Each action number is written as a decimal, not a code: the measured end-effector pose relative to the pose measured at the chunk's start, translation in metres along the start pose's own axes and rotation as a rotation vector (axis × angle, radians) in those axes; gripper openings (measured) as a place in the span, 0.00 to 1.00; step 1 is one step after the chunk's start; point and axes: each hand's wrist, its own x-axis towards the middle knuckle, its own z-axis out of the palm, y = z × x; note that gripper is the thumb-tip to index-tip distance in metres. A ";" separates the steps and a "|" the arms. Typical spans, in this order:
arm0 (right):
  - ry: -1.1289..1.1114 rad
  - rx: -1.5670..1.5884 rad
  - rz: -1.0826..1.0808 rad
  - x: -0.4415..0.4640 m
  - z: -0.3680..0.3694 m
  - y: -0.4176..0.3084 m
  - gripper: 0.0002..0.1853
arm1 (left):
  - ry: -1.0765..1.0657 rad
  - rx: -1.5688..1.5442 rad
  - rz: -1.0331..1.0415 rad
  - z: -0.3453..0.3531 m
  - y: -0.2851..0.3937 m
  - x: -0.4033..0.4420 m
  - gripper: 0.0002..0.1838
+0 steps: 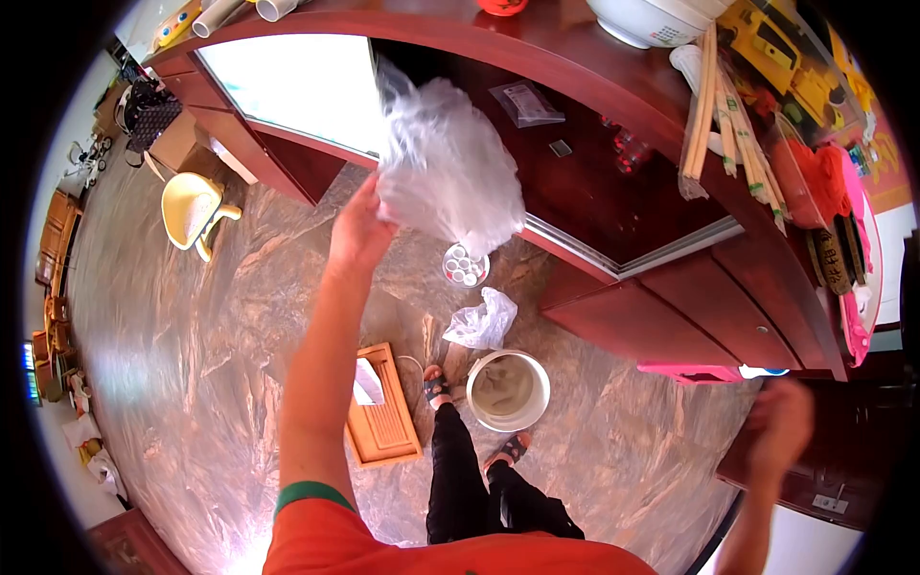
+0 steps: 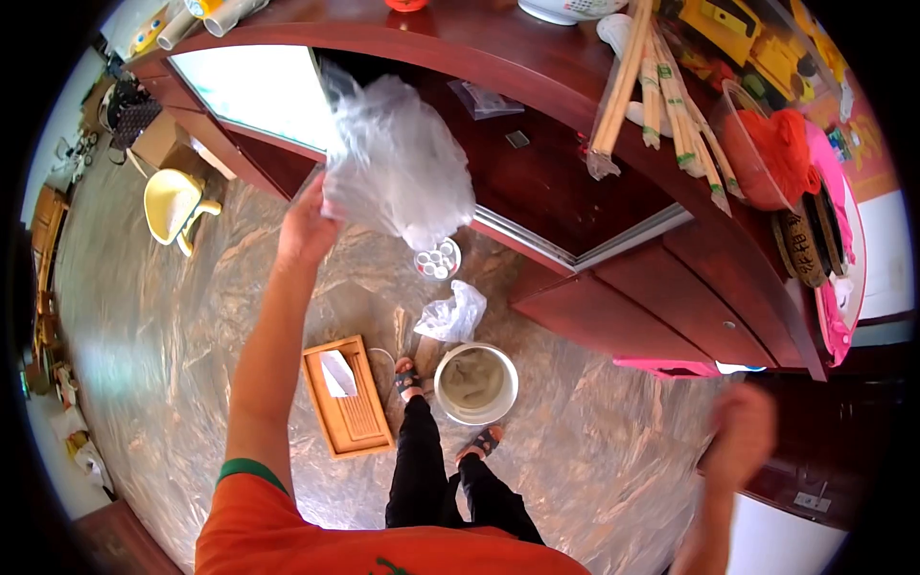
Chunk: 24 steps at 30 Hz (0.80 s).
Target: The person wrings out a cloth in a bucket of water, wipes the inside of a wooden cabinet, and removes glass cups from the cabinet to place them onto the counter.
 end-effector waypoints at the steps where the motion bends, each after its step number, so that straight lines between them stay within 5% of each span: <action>1: -0.201 0.033 0.170 -0.012 0.035 -0.010 0.09 | 0.043 -0.059 -0.014 -0.011 -0.009 -0.008 0.19; 2: -0.369 0.011 0.226 -0.014 0.072 -0.015 0.09 | 0.016 -0.130 -0.025 -0.020 -0.017 -0.018 0.19; 3: -0.505 -0.068 -0.002 -0.009 0.101 -0.001 0.10 | -0.011 -0.201 -0.035 -0.030 -0.024 -0.029 0.19; 5: -0.558 -0.027 -0.065 0.011 0.162 0.000 0.11 | 0.052 -0.325 -0.002 -0.055 -0.042 -0.049 0.26; 7: -0.512 0.341 0.379 0.038 0.225 -0.005 0.13 | 0.130 -0.383 0.019 -0.089 -0.058 -0.070 0.25; 9: -0.469 0.157 -0.001 0.083 0.284 0.011 0.14 | 0.255 -0.462 0.025 -0.114 -0.063 -0.096 0.24; 13: -0.361 -0.140 -0.413 0.185 0.390 0.025 0.20 | 0.562 -0.540 0.078 -0.172 -0.046 -0.138 0.29; 15: -0.223 -0.431 -0.733 0.235 0.434 0.038 0.24 | 0.552 -0.514 0.080 -0.210 -0.031 -0.157 0.29; 18: -0.221 -0.877 -0.589 0.279 0.478 0.036 0.26 | 0.724 -0.300 0.050 -0.207 0.002 -0.163 0.31; 24: -0.305 -1.085 -0.510 0.326 0.516 0.046 0.25 | 0.772 -0.178 0.047 -0.289 0.022 -0.197 0.27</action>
